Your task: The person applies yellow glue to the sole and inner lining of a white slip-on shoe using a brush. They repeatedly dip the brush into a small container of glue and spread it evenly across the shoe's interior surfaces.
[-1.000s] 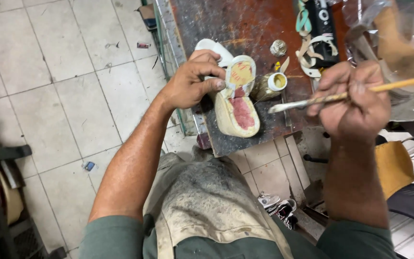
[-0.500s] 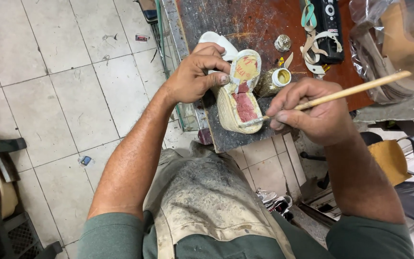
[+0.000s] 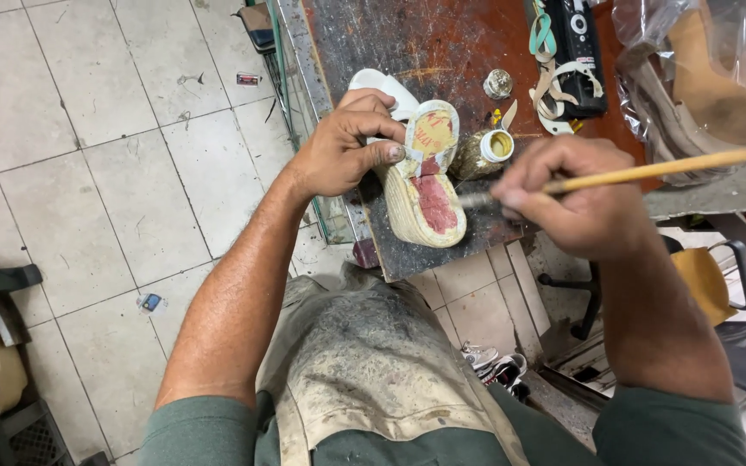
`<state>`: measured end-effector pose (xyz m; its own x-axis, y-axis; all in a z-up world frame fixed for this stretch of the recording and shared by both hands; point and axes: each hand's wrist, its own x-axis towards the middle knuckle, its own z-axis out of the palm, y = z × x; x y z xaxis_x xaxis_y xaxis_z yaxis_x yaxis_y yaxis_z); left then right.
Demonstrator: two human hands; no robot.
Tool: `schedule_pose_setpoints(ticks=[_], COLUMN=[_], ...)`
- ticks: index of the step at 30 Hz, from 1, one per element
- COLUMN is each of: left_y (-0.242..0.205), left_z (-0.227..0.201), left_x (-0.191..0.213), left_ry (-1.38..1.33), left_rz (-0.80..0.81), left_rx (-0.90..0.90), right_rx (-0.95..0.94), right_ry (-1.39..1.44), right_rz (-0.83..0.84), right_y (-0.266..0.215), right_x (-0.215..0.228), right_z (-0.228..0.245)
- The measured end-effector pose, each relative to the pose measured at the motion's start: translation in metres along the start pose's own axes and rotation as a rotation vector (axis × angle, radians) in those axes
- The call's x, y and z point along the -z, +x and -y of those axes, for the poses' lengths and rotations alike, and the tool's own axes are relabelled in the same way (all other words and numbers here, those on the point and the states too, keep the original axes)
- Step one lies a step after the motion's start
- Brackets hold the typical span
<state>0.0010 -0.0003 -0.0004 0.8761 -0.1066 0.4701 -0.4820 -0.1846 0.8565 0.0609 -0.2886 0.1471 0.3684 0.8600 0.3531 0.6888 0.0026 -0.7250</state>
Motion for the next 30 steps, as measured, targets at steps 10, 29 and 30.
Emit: schedule_pose_setpoints(ticks=[10, 29, 30], left_y=[0.003, 0.003, 0.004], left_z=[-0.006, -0.001, -0.002], left_x=[0.0, -0.001, 0.0], left_ry=[-0.076, -0.055, -0.052], left_rz=[-0.041, -0.033, -0.035], left_rx=[0.034, 0.062, 0.063], right_rx=[0.083, 0.205, 0.208], right_ry=[0.046, 0.081, 0.082], right_rz=[-0.271, -0.287, -0.286], right_y=[0.006, 0.011, 0.016], right_x=[-0.014, -0.044, -0.042], right_z=[-0.008, -0.027, -0.027])
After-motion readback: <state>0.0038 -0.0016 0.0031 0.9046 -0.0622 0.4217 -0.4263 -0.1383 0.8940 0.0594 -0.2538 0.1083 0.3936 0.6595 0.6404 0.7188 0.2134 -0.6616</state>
